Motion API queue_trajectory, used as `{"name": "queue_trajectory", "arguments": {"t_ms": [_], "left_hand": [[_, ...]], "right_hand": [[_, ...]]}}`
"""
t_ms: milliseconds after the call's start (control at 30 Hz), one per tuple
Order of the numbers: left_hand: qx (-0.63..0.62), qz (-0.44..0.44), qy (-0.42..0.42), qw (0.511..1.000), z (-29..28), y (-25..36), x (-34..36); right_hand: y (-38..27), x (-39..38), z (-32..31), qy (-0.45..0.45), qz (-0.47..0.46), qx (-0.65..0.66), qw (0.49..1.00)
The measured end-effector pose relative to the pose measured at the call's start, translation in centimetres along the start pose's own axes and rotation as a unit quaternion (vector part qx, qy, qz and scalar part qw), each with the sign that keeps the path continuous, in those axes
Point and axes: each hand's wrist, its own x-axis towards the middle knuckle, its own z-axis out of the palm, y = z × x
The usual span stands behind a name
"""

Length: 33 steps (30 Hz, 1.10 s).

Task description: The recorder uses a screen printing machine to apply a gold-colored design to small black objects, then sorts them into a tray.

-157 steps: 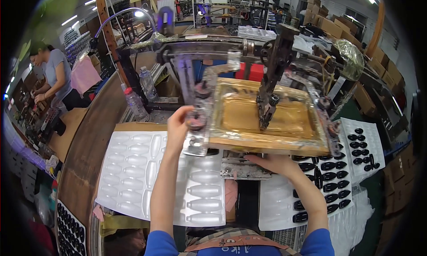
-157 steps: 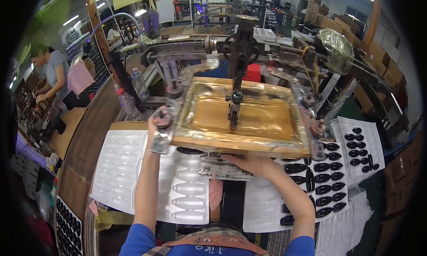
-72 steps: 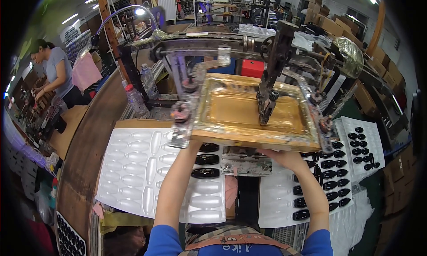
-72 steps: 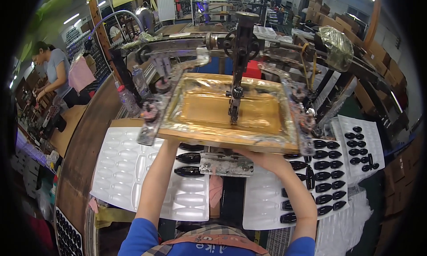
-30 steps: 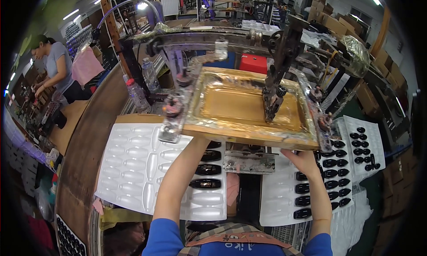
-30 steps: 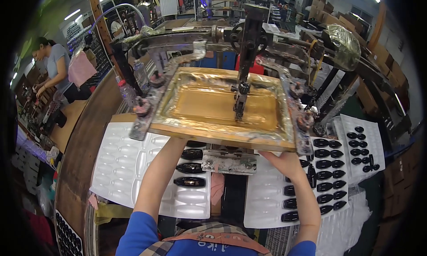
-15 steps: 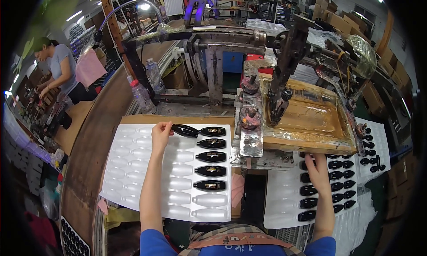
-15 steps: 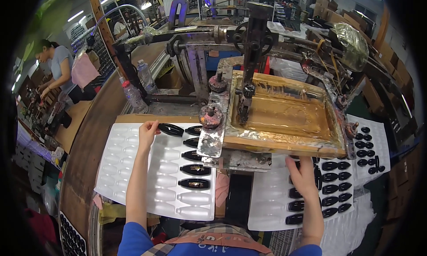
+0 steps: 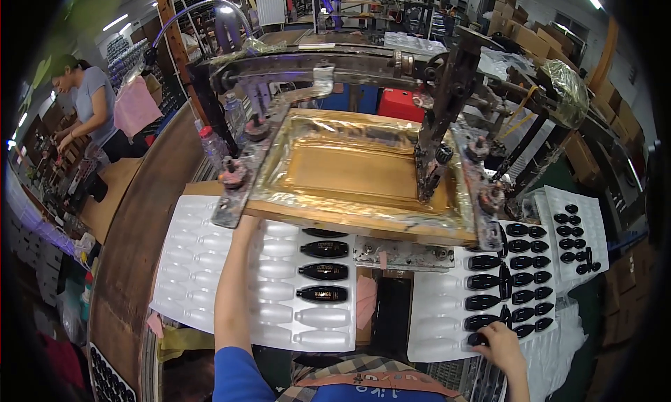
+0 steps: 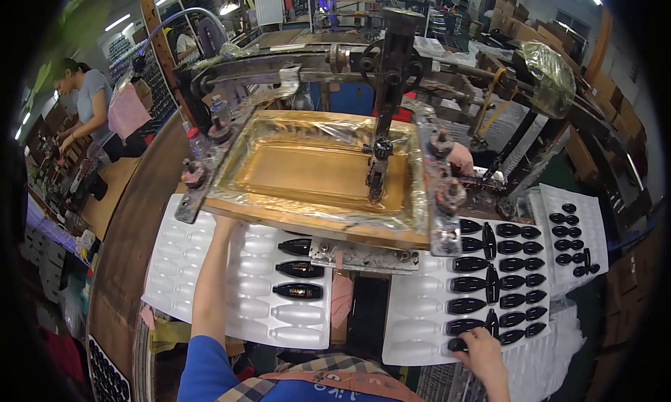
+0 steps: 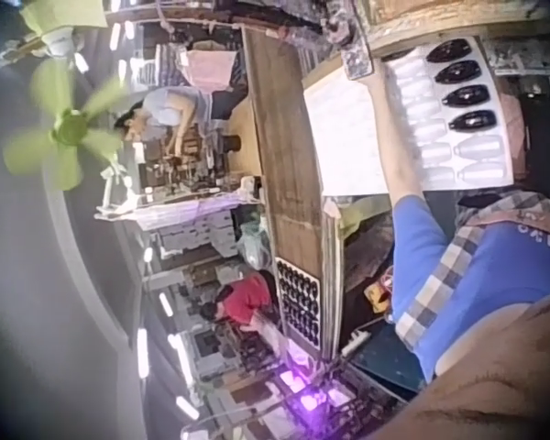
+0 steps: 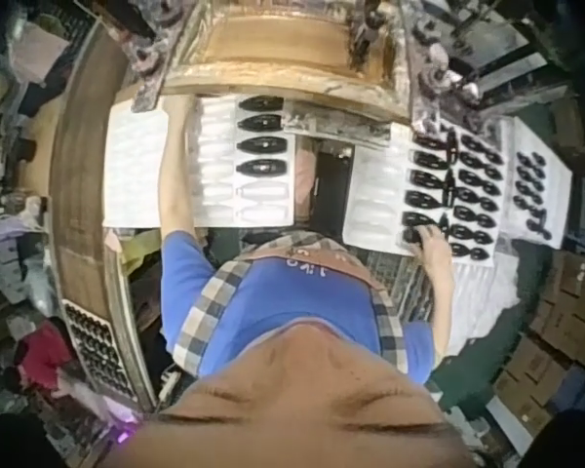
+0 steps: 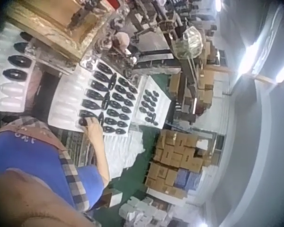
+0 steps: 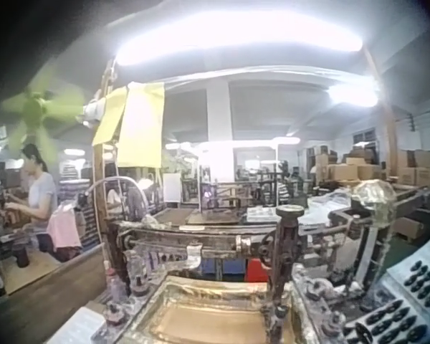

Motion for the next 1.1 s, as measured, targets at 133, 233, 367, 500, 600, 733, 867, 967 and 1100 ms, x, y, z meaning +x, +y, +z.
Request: {"name": "queue_trajectory", "arguments": {"t_ms": [133, 233, 367, 500, 600, 733, 867, 967, 1100], "left_hand": [[-0.212, -0.085, -0.005, 0.974, 0.9, 1.9, 1.8], [-0.372, -0.153, -0.023, 0.915, 5.6, 9.2, 2.9], [-0.549, -0.237, -0.026, 0.801, 7.7, 15.9, 5.5], [-0.689, -0.305, -0.024, 0.657, 6.0, 15.1, 7.1], [-0.767, -0.349, -0.016, 0.538, 3.6, 14.0, 7.2], [-0.516, -0.256, -0.085, 0.813, -7.4, 15.6, 10.1], [-0.369, -0.334, -0.083, 0.864, -8.3, 7.7, 3.7], [-0.329, -0.389, -0.104, 0.854, -7.6, 5.7, 1.5], [-0.326, -0.451, -0.125, 0.822, -6.0, 4.3, 0.6]], "right_hand": [[0.0, 2.3, -2.9, 0.094, 0.186, 0.249, 0.946], [-1.0, 6.8, -4.6, 0.204, 0.138, 0.429, 0.869], [-2.6, 13.7, -5.5, 0.255, -0.051, 0.394, 0.882], [-6.6, 18.4, -6.0, 0.170, -0.104, 0.356, 0.913], [-11.7, 19.7, -7.0, 0.194, -0.145, 0.245, 0.939], [-10.3, 19.6, -6.0, 0.211, -0.153, 0.282, 0.923], [-8.1, 16.3, -6.6, 0.218, -0.102, 0.296, 0.924], [-4.6, 12.7, -4.9, 0.220, -0.051, 0.313, 0.923], [-2.1, 7.1, -2.6, 0.004, 0.028, 0.112, 0.993]]}}
